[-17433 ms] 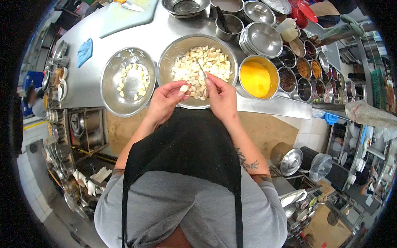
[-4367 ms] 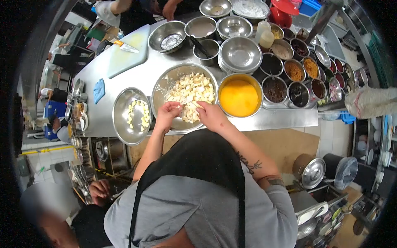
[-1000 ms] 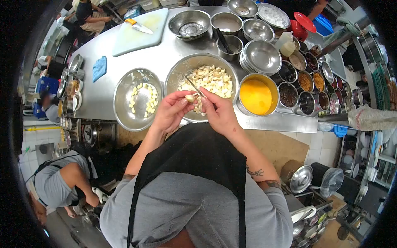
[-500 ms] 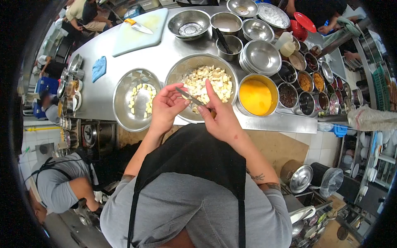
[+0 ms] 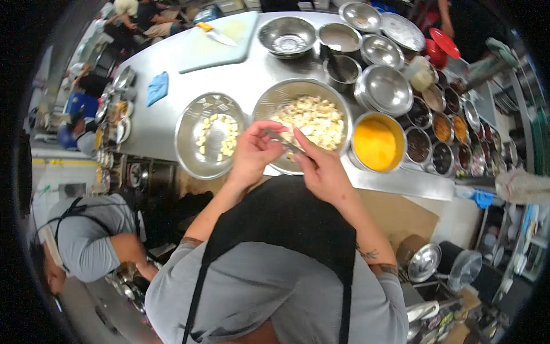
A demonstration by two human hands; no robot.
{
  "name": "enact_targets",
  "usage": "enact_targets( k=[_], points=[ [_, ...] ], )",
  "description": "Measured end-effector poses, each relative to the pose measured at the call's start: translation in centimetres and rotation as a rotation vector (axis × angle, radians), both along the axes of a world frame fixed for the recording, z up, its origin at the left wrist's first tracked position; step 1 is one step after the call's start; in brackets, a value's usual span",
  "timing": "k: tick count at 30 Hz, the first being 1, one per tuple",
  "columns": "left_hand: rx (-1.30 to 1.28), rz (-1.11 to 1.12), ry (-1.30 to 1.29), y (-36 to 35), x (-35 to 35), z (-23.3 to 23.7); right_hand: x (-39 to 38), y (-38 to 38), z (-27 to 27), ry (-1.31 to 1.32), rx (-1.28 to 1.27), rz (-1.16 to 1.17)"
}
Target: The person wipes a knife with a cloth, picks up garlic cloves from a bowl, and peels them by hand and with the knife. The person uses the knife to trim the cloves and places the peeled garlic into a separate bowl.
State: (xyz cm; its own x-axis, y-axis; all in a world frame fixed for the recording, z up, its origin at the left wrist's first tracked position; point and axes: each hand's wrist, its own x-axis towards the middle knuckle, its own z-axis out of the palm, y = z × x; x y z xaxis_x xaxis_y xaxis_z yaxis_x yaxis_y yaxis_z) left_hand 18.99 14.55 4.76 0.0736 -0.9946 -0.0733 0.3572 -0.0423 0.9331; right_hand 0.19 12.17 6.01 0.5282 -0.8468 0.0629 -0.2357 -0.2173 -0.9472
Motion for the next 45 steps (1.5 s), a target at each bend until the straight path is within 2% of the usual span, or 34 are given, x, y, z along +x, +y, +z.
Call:
enact_targets(
  k=[7, 16, 19, 23, 29, 32, 35, 39, 40, 43, 45],
  points=[
    [0.012, 0.023, 0.038, 0.1, -0.3, -0.5, 0.4, 0.0, -0.8, -0.012, -0.146, -0.002],
    [0.037, 0.057, 0.058, 0.2, -1.0, -0.9, 0.9, -0.3, -2.4, -0.149, -0.200, -0.089],
    [-0.019, 0.050, 0.086, 0.3, -1.0, -0.5, 0.6, 0.0, -1.6, -0.116, -0.072, -0.136],
    [-0.015, -0.024, 0.164, 0.6, -0.5, 0.0, 0.3, -0.4, -1.5, -0.130, -0.110, -0.183],
    [0.000, -0.027, 0.173, 0.7, 0.1, 0.0, -0.1, -0.5, -2.6, -0.026, -0.014, -0.232],
    [0.093, -0.028, 0.286, 0.8, 0.6, 0.3, -0.1, -0.9, -3.9, 0.012, 0.183, -0.181],
    [0.107, -0.098, 0.494, 1.1, 1.4, 0.1, 0.3, -0.8, -3.7, 0.048, 0.214, -0.118],
    [0.074, -0.161, 0.591, 1.6, 2.3, 0.3, 0.6, -0.9, -5.7, 0.077, 0.240, -0.106],
    [0.080, -0.140, 0.592, 1.8, 2.3, 0.6, 0.5, -1.1, -5.8, 0.151, 0.221, -0.090],
    [0.115, -0.113, 0.570, 2.0, 3.3, -0.1, 0.7, -1.3, -6.2, 0.149, 0.148, -0.097],
    [0.181, -0.047, 0.387, 2.5, 4.3, -0.7, 0.9, -1.2, -6.6, 0.170, 0.140, -0.085]
  ],
)
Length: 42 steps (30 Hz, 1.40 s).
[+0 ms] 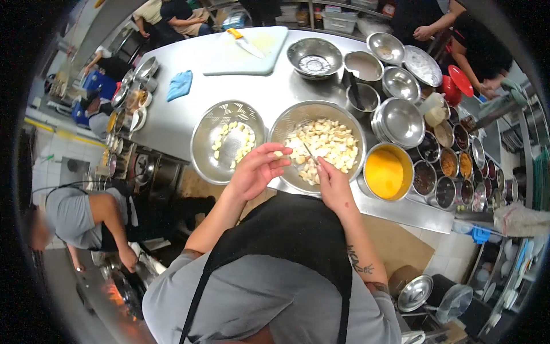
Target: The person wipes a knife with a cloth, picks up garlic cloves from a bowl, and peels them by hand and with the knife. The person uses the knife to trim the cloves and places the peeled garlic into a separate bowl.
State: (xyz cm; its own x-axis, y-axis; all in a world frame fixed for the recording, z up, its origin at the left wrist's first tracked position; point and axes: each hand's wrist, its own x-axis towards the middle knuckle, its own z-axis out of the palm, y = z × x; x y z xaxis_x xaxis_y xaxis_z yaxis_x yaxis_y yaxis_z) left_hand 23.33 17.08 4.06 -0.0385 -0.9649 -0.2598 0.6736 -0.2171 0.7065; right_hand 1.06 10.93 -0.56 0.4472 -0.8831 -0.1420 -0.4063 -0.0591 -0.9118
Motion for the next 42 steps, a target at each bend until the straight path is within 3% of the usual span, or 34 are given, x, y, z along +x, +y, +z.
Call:
enact_targets(
  k=[2, 6, 9, 12, 14, 17, 21, 25, 28, 31, 34, 38, 42],
  points=[
    [0.082, 0.006, -0.281, 0.1, 1.6, -1.9, 0.1, -0.2, -1.2, 0.011, -0.099, 0.026],
    [0.233, -0.002, -1.204, 1.0, 5.5, -4.5, 0.4, -0.1, -1.3, 0.008, 0.056, 0.038],
    [0.161, 0.150, -1.181, 2.0, 9.7, -9.9, 0.5, 0.0, -1.9, 0.070, 0.103, -0.013],
    [0.006, 0.301, -1.606, 2.3, 10.5, -10.7, 0.0, -1.0, -2.6, 0.149, 0.066, -0.017],
    [0.016, 0.298, -1.527, 2.0, 10.0, -9.8, -0.2, -1.5, -3.9, 0.194, -0.037, -0.019],
    [0.041, 0.218, -1.321, 0.5, 7.4, -7.3, -0.2, -1.7, -3.7, 0.086, 0.027, -0.077],
    [-0.134, 0.075, -1.243, -2.0, 3.9, -6.3, -0.2, -1.9, -5.1, -0.046, 0.157, -0.148],
    [-0.099, -0.206, -1.232, -4.0, 1.9, -6.4, 0.0, -1.9, -4.8, -0.181, 0.291, -0.242],
    [-0.203, -0.650, -1.388, -6.6, 0.9, -8.5, 0.0, -1.6, -3.5, -0.219, 0.351, -0.303],
    [-0.388, -0.642, -1.696, -8.0, -0.2, -12.3, -0.1, -2.0, -4.4, -0.171, 0.352, -0.288],
    [-0.296, -0.683, -1.774, -9.2, -0.9, -12.3, -0.2, -1.6, -4.4, -0.149, 0.277, -0.287],
    [-0.271, -0.633, -1.696, -9.4, -0.7, -14.1, -0.9, -1.9, -5.9, -0.103, 0.185, -0.244],
    [-0.254, -0.611, -1.491, -9.4, -0.6, -11.2, -1.0, -1.8, -6.1, -0.116, 0.190, -0.259]
  ],
)
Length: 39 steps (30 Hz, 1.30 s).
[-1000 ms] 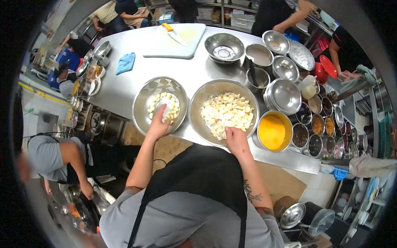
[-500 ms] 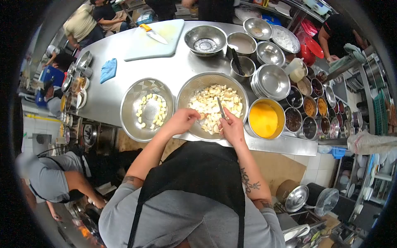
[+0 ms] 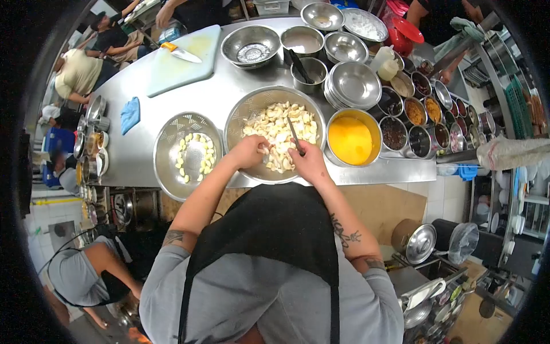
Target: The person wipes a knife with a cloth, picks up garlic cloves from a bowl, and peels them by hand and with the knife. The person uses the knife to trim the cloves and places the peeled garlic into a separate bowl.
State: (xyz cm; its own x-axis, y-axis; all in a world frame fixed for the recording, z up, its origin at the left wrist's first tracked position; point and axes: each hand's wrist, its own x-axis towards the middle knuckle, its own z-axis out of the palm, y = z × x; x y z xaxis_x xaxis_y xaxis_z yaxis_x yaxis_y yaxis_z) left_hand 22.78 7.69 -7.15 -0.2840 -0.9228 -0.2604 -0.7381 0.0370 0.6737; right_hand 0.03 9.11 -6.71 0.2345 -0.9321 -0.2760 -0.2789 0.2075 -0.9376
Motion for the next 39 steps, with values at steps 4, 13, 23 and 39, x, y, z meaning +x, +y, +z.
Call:
enact_targets(
  k=[4, 13, 23, 39],
  points=[
    [-0.151, -0.160, -0.286, 0.5, 1.1, -1.7, 0.0, 0.1, 0.4, 0.033, -0.020, 0.037],
    [-0.236, -0.145, -0.423, 0.7, -1.4, -1.0, 0.6, 0.1, 1.4, -0.023, 0.053, 0.004],
    [-0.005, -0.052, -0.341, 0.9, -1.8, -0.6, 0.5, 0.2, 0.2, 0.031, 0.049, -0.036],
    [0.306, 0.303, 0.805, 3.1, -0.7, 3.4, 0.8, 0.2, 2.3, -0.118, 0.226, -0.026]
  ],
)
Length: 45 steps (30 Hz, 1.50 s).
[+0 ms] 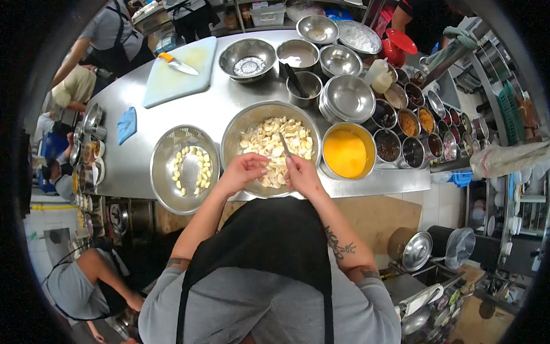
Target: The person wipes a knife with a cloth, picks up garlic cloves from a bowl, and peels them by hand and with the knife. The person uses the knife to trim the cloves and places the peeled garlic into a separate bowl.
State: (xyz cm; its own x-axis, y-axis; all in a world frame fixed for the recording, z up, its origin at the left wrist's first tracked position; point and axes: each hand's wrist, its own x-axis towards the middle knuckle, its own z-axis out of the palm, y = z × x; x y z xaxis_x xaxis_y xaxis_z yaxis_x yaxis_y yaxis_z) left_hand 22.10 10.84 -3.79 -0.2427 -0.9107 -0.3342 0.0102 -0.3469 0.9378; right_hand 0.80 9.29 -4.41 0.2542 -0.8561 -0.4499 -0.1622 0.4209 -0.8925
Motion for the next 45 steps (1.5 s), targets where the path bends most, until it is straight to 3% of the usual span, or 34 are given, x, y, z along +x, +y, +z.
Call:
enact_targets(
  k=[2, 7, 13, 31, 34, 40, 45],
  points=[
    [0.075, 0.040, 0.211, 0.3, 0.4, -0.9, 0.2, 0.1, -0.1, 0.042, -0.015, 0.028],
    [0.126, 0.117, 0.324, 1.1, 0.4, -2.0, 0.1, -0.3, -1.4, 0.193, -0.133, 0.093],
    [0.189, 0.179, 0.612, 1.7, 0.7, -2.7, -0.5, -0.8, -3.3, 0.216, -0.093, 0.117],
    [0.282, 0.192, 0.605, 1.6, -0.4, -2.7, -0.8, -0.1, -2.4, 0.056, -0.074, 0.076],
    [0.393, 0.179, 0.746, 1.3, 0.1, -3.5, -0.8, 0.0, -2.4, 0.038, -0.083, 0.062],
    [0.249, 0.210, 0.554, 1.6, -0.5, -3.5, -0.5, 0.2, -1.8, 0.012, -0.093, 0.086],
    [0.301, 0.190, 0.567, 1.5, -0.2, -3.7, -0.4, 0.4, -1.5, -0.007, -0.075, 0.105]
  ],
)
